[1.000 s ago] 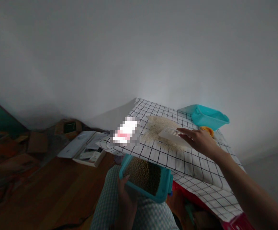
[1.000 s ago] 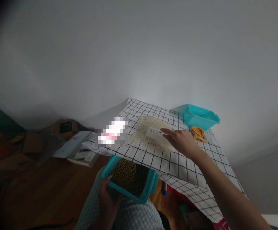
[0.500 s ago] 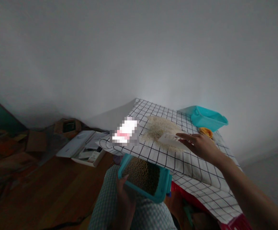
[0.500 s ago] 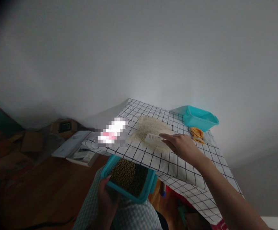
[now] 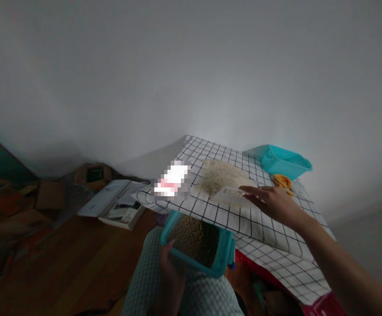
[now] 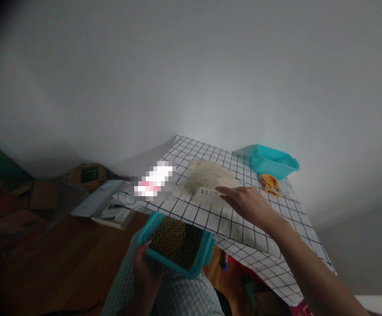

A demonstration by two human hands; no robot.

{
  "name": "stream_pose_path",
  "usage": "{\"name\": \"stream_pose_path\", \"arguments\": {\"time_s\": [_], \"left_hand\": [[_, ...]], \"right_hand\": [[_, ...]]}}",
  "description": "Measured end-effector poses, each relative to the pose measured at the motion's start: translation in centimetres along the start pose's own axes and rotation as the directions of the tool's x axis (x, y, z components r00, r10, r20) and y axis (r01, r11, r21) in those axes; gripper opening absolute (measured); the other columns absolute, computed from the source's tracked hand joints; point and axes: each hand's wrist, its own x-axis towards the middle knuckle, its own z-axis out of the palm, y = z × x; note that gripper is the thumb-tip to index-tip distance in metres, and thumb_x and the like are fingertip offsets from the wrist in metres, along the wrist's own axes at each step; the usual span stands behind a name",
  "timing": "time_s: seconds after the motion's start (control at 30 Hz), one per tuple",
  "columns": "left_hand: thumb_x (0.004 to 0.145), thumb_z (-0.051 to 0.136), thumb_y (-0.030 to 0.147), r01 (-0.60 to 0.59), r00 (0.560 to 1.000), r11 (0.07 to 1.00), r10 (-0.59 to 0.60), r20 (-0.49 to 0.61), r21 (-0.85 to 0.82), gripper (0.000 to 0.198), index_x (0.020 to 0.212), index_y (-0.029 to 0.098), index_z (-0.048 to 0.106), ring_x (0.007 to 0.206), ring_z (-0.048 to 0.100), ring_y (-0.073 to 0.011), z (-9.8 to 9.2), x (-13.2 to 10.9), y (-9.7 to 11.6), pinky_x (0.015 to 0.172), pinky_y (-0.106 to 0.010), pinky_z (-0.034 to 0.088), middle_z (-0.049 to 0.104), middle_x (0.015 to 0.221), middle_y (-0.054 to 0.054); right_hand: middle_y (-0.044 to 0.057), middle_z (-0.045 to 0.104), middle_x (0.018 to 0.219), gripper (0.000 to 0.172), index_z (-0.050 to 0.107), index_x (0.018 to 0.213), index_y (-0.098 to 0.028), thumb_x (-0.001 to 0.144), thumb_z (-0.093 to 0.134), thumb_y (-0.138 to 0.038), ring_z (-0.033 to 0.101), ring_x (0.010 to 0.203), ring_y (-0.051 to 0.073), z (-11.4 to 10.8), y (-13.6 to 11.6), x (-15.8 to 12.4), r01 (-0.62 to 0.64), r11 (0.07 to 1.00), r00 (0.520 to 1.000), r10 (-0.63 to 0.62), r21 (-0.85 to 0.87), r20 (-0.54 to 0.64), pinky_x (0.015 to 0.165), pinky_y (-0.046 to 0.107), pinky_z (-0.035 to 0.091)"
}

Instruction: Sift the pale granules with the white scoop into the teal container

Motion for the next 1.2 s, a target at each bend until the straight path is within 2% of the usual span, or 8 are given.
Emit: {"name": "stream_pose_path", "arguments": {"time_s": [0.17, 0.3, 0.43, 0.6, 0.87, 1.03, 1.13, 1.2], "left_hand": [[0.082, 0.073, 0.023, 0.101, 0.993, 0.989, -0.106, -0.042, -0.104, 0.015, 0.097, 0.024, 0.074, 0.090, 0.076, -0.0229, 0.5, -0.5, 0.4, 0.101, -0.041, 0.061, 0.081, 0.098, -0.005], [0.085, 0.071, 0.023, 0.116, 0.992, 0.986, -0.121, -0.035, -0.120, 0.016, 0.100, 0.022, 0.077, 0.087, 0.078, -0.0219, 0.4, -0.5, 0.4, 0.095, -0.037, 0.065, 0.083, 0.098, -0.006], [0.083, 0.074, 0.023, 0.111, 0.994, 0.985, -0.111, 0.012, -0.135, 0.026, 0.108, 0.023, 0.078, 0.093, 0.080, -0.0264, 0.1, -0.3, 0.2, 0.095, -0.041, 0.067, 0.085, 0.102, -0.008], [0.080, 0.079, 0.026, 0.117, 0.992, 0.985, -0.111, 0.053, -0.125, 0.029, 0.108, 0.022, 0.078, 0.094, 0.082, -0.0296, -0.4, 0.0, 0.0, 0.096, -0.047, 0.067, 0.085, 0.104, -0.010], [0.082, 0.076, 0.026, 0.096, 0.995, 0.991, -0.096, 0.003, -0.092, 0.020, 0.101, 0.025, 0.076, 0.084, 0.080, -0.0234, -0.9, 0.8, -0.3, 0.097, -0.043, 0.066, 0.084, 0.097, -0.007], [0.079, 0.079, 0.029, 0.091, 0.995, 0.993, -0.088, 0.035, -0.078, 0.025, 0.104, 0.025, 0.077, 0.094, 0.081, -0.0276, -1.0, 0.7, -0.4, 0.104, -0.047, 0.062, 0.085, 0.107, -0.009], [0.076, 0.081, 0.029, 0.036, 0.999, 0.999, -0.036, 0.019, -0.039, 0.021, 0.096, 0.026, 0.076, 0.100, 0.080, -0.0296, -1.2, 0.7, -0.5, 0.107, -0.047, 0.060, 0.084, 0.099, -0.006], [0.077, 0.079, 0.031, 0.069, 0.997, 0.996, -0.068, 0.020, -0.063, 0.022, 0.097, 0.025, 0.077, 0.101, 0.080, -0.0312, -1.1, 0.7, -0.5, 0.106, -0.048, 0.061, 0.084, 0.098, -0.007]], "right_hand": [[0.007, 0.086, 0.088, 0.033, 0.076, 0.135, -0.021, 0.111, 0.053, -0.024, 0.079, 0.067, 0.021, 0.1, -0.3, 0.3, 0.009, 1.000, 0.998, -0.010, -0.006, -0.064, 0.058, 0.027, 0.050], [0.008, 0.086, 0.092, 0.033, 0.076, 0.137, -0.021, 0.110, 0.055, -0.024, 0.081, 0.071, 0.021, 0.3, -0.8, 0.4, 0.050, 0.999, 0.998, -0.049, 0.015, -0.040, 0.059, 0.027, 0.051], [0.009, 0.087, 0.098, 0.034, 0.074, 0.138, -0.020, 0.112, 0.053, -0.024, 0.083, 0.077, 0.022, 0.0, -1.4, 0.1, 0.069, 0.994, 0.998, -0.068, 0.082, -0.014, 0.062, 0.028, 0.054], [0.010, 0.086, 0.092, 0.035, 0.074, 0.137, -0.017, 0.112, 0.052, -0.024, 0.081, 0.071, 0.023, -0.7, -1.6, -0.7, 0.048, 0.995, 0.997, -0.043, 0.092, -0.057, 0.060, 0.029, 0.054], [0.009, 0.085, 0.092, 0.034, 0.073, 0.138, -0.018, 0.113, 0.051, -0.024, 0.082, 0.072, 0.022, -0.4, -2.2, -2.4, 0.042, 0.987, 0.999, -0.039, 0.155, -0.025, 0.062, 0.029, 0.057], [0.010, 0.086, 0.095, 0.035, 0.072, 0.138, -0.018, 0.115, 0.047, -0.025, 0.082, 0.075, 0.022, -0.9, -3.3, -2.9, 0.054, 0.976, 0.998, -0.060, 0.212, 0.023, 0.065, 0.029, 0.059], [0.009, 0.086, 0.098, 0.036, 0.072, 0.139, -0.020, 0.115, 0.046, -0.027, 0.082, 0.077, 0.020, -1.5, -3.4, -2.7, 0.072, 0.962, 0.997, -0.079, 0.263, 0.016, 0.066, 0.027, 0.058], [0.010, 0.086, 0.097, 0.036, 0.072, 0.139, -0.019, 0.115, 0.047, -0.028, 0.081, 0.073, 0.020, -1.6, -2.9, -2.3, 0.055, 0.972, 0.998, -0.051, 0.228, -0.023, 0.064, 0.028, 0.056]]}}
